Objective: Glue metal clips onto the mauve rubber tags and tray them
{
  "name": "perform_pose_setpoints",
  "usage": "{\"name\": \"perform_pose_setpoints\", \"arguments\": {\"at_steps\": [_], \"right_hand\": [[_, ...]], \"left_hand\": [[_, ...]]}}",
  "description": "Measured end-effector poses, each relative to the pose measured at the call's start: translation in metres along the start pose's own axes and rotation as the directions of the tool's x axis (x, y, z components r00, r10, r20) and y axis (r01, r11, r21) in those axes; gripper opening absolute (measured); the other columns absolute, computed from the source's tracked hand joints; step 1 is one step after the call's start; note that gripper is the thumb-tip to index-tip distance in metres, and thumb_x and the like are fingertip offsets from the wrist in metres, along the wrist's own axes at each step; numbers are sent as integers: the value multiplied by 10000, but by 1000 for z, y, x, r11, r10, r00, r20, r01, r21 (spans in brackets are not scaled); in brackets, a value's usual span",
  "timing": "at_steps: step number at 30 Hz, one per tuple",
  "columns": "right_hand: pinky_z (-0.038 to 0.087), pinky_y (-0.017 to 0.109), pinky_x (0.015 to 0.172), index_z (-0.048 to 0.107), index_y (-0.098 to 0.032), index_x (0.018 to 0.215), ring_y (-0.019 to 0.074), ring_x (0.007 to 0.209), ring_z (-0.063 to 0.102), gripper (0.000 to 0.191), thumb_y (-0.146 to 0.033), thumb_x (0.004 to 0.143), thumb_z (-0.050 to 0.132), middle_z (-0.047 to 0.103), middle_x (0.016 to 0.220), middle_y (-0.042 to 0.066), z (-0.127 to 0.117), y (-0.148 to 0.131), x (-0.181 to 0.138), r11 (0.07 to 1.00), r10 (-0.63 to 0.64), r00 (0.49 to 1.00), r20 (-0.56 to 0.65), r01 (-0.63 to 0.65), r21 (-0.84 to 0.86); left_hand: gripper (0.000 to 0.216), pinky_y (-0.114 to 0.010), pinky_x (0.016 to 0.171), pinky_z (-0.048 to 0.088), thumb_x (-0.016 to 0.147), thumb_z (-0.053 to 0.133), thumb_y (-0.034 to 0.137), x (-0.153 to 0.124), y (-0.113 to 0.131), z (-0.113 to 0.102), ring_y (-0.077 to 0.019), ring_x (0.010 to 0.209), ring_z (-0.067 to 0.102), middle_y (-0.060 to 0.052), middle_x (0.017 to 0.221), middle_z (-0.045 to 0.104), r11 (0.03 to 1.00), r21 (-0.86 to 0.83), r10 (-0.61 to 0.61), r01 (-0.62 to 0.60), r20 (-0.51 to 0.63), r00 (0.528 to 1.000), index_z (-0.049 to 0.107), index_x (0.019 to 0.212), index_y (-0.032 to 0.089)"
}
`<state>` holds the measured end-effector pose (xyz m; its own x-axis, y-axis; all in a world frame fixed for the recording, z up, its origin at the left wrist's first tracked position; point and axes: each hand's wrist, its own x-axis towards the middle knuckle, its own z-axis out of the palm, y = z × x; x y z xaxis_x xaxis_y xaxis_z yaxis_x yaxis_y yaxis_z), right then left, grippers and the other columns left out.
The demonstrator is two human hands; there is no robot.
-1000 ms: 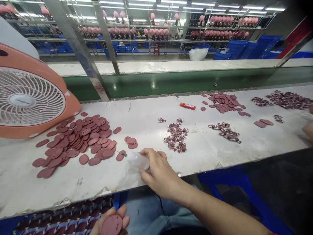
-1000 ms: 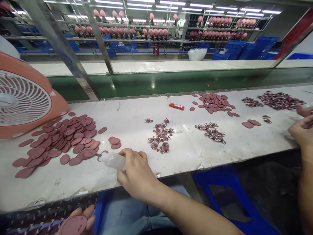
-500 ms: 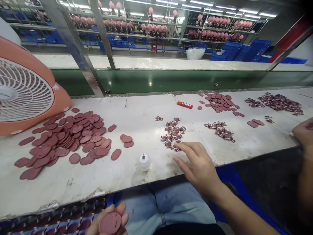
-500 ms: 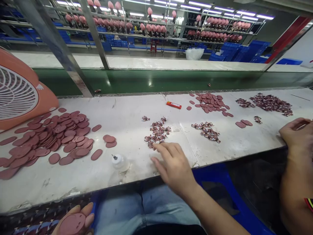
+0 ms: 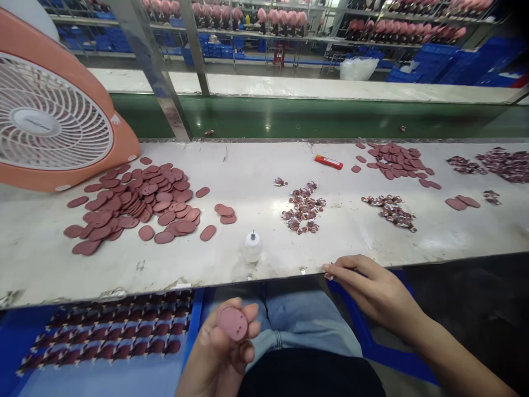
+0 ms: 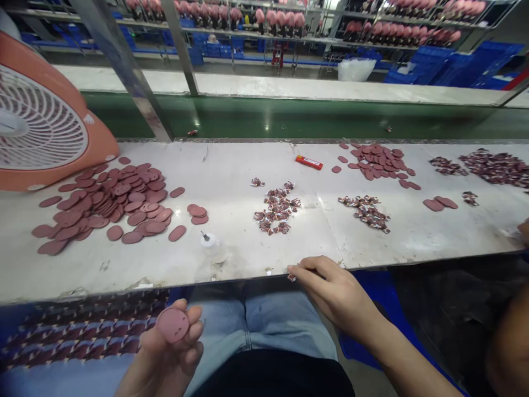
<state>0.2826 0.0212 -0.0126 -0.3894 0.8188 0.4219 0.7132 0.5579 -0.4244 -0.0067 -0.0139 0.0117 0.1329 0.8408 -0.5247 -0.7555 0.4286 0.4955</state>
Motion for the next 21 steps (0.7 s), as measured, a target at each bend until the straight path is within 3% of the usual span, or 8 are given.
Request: {"name": "perform_pose_setpoints", "arguments": {"at_steps": [5, 10, 14, 18, 21], "right_hand": [[588, 266, 733, 636, -292, 1159, 165, 897, 668, 250, -144, 966, 580, 647, 1006, 42, -8, -39, 13, 958, 80, 993, -85, -53, 283], [589, 193, 699, 671, -316, 1131, 115, 820, 692, 231, -165, 962, 626, 693, 956, -11, -12, -80, 43, 712, 76, 983, 168, -172, 680], [571, 165, 740, 671, -361, 1180, 90, 835, 702, 293, -170, 959, 641, 716, 1005, -40, -14, -90, 58, 666, 21, 937, 350, -274, 694], [536, 139, 781, 643, -373, 1215, 68, 866, 695, 354, -145, 946, 662, 734, 1000, -74, -13, -92, 62, 743, -49, 938, 342, -195, 640], [540, 175, 729, 667, -337, 1167, 92, 811, 695, 283, -163, 944, 665, 739, 944, -57, -11, -93, 64, 766, -63, 936, 347, -178, 618]], "left_hand": [[368, -132, 475, 491, 581, 920, 436, -7, -6, 11, -113, 722, 690, -31, 856, 775, 990, 45, -133, 132, 25, 991, 795, 842, 207], [375, -114, 437, 465, 628, 897, 448, -9, -12, 8, -97, 629, 615, -35, 747, 694, 978, 97, -195, 182, 140, 971, 794, 875, 185], [320, -117, 452, 485, 678, 868, 443, -10, -14, 4, -84, 585, 569, -13, 679, 644, 981, 110, -177, 158, 199, 964, 793, 836, 176], [304, -114, 460, 493, 691, 863, 432, -11, -15, 1, -78, 584, 572, -13, 667, 646, 981, 112, -181, 161, 200, 963, 784, 781, 153], [317, -117, 456, 496, 660, 879, 443, -10, -14, 1, -84, 574, 592, -16, 641, 658, 981, 97, -183, 167, 188, 965, 779, 741, 153]]}}
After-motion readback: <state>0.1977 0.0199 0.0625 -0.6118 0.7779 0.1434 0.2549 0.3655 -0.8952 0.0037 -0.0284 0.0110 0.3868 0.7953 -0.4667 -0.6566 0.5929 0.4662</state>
